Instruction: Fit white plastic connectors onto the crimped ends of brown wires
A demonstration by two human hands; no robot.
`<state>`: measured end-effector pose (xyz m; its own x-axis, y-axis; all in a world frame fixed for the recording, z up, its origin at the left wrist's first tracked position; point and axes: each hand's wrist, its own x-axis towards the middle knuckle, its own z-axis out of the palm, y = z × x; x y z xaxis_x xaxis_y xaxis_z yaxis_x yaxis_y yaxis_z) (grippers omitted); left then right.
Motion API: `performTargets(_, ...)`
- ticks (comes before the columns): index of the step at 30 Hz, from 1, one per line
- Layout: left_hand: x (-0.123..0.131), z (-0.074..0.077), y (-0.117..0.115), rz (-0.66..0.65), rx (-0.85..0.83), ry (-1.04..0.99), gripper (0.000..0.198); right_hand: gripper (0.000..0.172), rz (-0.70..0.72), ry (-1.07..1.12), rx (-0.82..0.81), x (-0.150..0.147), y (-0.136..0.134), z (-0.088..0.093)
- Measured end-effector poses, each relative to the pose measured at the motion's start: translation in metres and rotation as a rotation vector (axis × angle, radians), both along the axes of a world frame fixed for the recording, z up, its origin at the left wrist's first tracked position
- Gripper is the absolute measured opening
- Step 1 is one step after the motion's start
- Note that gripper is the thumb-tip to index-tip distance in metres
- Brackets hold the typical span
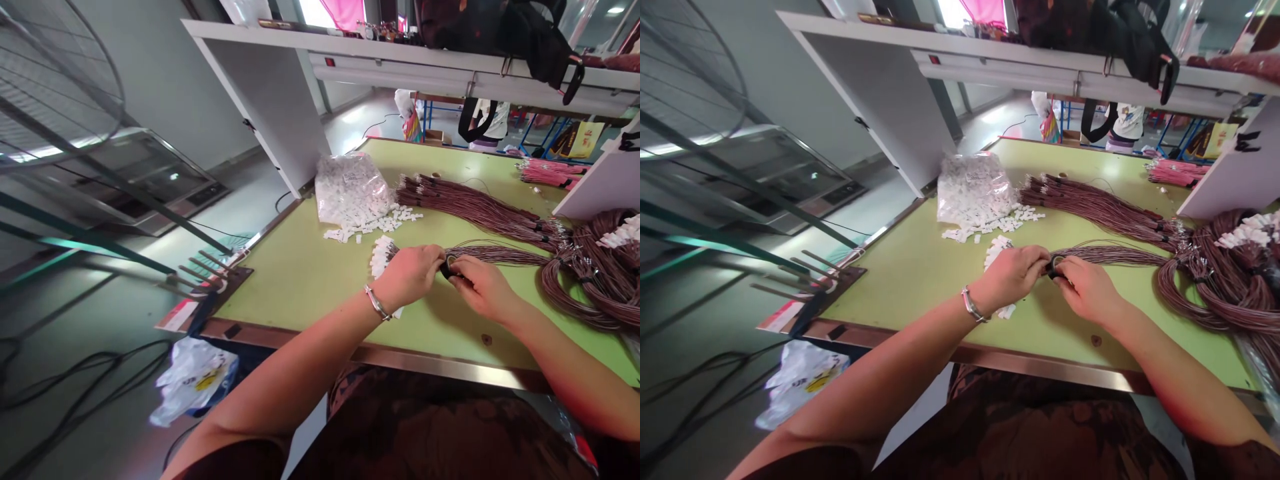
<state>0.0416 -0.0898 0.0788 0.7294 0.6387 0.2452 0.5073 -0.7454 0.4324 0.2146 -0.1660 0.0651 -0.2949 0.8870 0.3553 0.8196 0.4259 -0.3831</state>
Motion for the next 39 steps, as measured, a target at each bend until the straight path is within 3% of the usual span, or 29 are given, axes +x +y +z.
performTargets(3,-0.003,0.002,-0.001,-0.028,0.049,0.081,0.024,0.012,0.005,0.05,-0.02,-0.004,-0.001,-0.002)
performTargets(6,-0.004,0.004,0.001,-0.027,-0.044,-0.036,0.018,0.011,0.005,0.145,-0.068,-0.004,0.0,-0.001)
performTargets(11,0.001,0.003,0.001,0.05,-0.534,-0.511,0.006,0.015,0.003,0.362,-0.108,0.003,0.005,0.005)
performTargets(14,0.006,-0.001,-0.004,0.108,-0.771,-0.735,0.015,0.017,-0.102,0.438,-0.065,0.004,0.006,0.002)
performTargets(16,0.009,-0.005,-0.008,0.125,-0.808,-0.764,0.024,0.018,-0.145,0.53,-0.054,0.0,0.004,-0.002)
performTargets(19,0.013,-0.011,-0.014,0.081,-0.802,-0.756,0.025,0.021,-0.097,0.664,-0.113,-0.01,0.001,-0.006)
performTargets(22,0.015,-0.017,-0.015,0.069,-0.88,-0.839,0.022,0.024,-0.085,0.635,-0.106,-0.015,-0.003,-0.007)
performTargets(24,0.015,-0.02,-0.014,0.098,-0.937,-0.914,0.023,0.022,-0.178,0.537,0.025,-0.012,-0.005,-0.005)
performTargets(27,0.014,-0.02,-0.014,0.155,-0.886,-0.839,0.022,0.021,-0.301,0.334,0.257,-0.004,-0.006,-0.001)
performTargets(29,0.014,-0.018,-0.016,0.154,-0.8,-0.704,0.019,0.023,-0.29,0.241,0.278,0.0,-0.005,0.002)
performTargets(33,0.015,-0.017,-0.019,0.132,-0.694,-0.574,0.017,0.022,-0.23,0.201,0.145,0.004,0.0,0.004)
performTargets(39,0.014,-0.019,-0.017,0.049,-0.549,-0.452,0.007,0.015,-0.255,0.268,-0.085,0.006,0.004,-0.002)
